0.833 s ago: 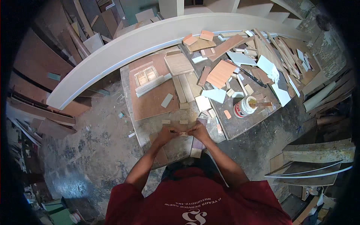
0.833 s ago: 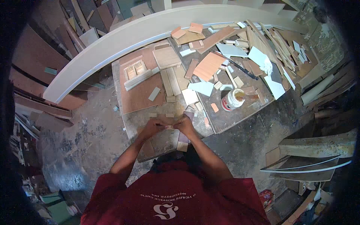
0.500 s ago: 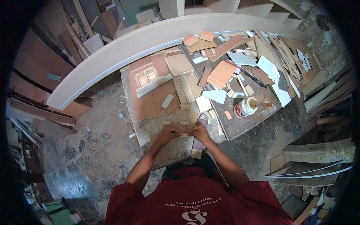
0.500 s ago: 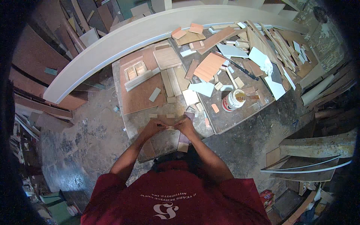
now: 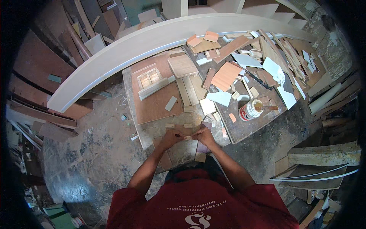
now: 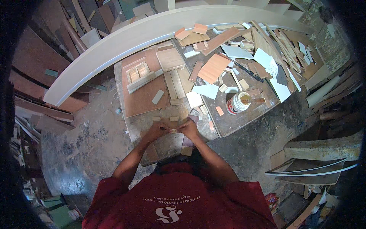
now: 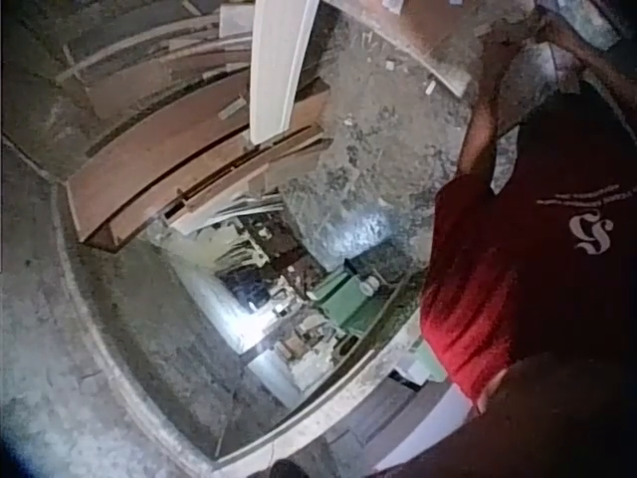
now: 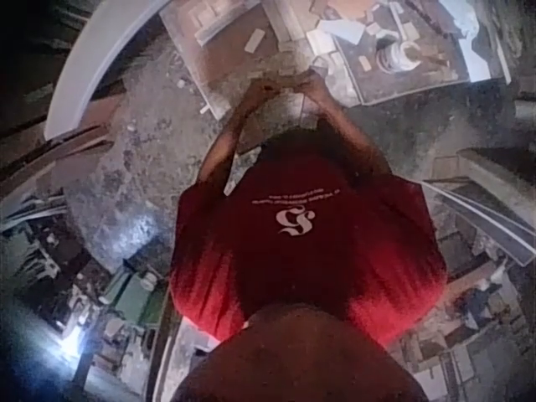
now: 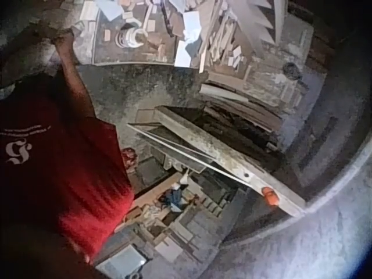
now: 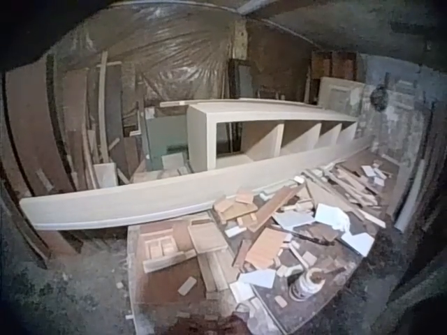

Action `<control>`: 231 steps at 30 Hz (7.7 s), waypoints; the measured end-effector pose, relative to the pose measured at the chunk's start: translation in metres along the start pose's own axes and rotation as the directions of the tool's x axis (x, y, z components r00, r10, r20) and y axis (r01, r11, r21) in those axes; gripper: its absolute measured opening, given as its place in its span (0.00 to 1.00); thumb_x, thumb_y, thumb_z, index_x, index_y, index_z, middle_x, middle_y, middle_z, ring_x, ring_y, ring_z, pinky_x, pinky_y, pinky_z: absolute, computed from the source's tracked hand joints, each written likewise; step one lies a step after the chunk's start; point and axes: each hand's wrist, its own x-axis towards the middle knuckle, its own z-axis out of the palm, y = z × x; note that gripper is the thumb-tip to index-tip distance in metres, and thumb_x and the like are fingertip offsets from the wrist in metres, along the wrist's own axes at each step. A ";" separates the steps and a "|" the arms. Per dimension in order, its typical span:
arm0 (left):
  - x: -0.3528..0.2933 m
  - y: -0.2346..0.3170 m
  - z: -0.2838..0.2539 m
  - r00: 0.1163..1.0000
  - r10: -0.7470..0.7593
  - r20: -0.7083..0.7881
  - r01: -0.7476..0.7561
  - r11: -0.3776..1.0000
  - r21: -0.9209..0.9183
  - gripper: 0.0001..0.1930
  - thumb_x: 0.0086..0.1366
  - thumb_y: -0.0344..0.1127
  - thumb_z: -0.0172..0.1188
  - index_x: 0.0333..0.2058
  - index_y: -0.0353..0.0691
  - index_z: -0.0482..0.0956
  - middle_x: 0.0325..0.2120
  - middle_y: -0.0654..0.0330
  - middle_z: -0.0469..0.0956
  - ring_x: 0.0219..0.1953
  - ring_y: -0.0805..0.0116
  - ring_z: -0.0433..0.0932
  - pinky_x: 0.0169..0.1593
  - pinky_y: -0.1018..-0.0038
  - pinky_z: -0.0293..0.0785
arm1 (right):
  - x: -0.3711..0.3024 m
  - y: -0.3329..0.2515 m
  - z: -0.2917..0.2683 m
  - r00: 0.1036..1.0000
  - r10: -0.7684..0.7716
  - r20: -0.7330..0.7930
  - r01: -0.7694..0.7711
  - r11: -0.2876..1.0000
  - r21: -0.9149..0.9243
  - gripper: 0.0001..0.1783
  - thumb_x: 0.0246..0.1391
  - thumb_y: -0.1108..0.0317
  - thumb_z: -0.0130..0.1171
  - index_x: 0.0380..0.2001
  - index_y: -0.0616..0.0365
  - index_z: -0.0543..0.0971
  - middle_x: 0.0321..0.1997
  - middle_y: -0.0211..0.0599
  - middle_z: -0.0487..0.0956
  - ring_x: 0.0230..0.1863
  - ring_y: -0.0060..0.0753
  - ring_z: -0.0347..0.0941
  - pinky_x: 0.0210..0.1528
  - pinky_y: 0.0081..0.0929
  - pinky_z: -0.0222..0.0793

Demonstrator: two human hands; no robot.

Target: Sanding small wooden components and applying glue with a brush to join them into a structure.

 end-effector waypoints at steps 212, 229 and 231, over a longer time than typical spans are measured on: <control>-0.190 0.226 -0.077 0.727 -0.189 -0.660 -0.562 0.389 -0.730 0.19 0.64 0.28 0.54 0.54 0.32 0.66 0.52 0.52 0.71 0.55 0.58 0.71 0.59 0.61 0.70 | -0.114 -0.297 -0.004 0.788 -0.533 -0.310 0.554 0.832 -0.023 0.23 0.53 0.83 0.54 0.54 0.57 0.75 0.31 0.35 0.67 0.29 0.27 0.63 0.32 0.22 0.63; -0.192 0.228 -0.062 0.761 -0.157 -0.629 -0.579 0.272 -0.768 0.23 0.63 0.26 0.55 0.56 0.31 0.62 0.53 0.51 0.70 0.56 0.58 0.71 0.60 0.57 0.69 | -0.153 -0.305 0.012 0.810 -0.483 -0.333 0.483 0.871 -0.090 0.20 0.54 0.78 0.56 0.51 0.57 0.77 0.31 0.29 0.67 0.30 0.18 0.63 0.27 0.13 0.61; -0.194 0.220 -0.060 0.772 -0.151 -0.618 -0.575 0.250 -0.779 0.22 0.63 0.26 0.55 0.56 0.32 0.63 0.52 0.52 0.71 0.55 0.58 0.72 0.61 0.57 0.68 | -0.152 -0.304 0.013 0.781 -0.466 -0.415 0.491 0.870 -0.053 0.19 0.54 0.78 0.56 0.51 0.58 0.77 0.31 0.28 0.67 0.30 0.17 0.63 0.26 0.13 0.60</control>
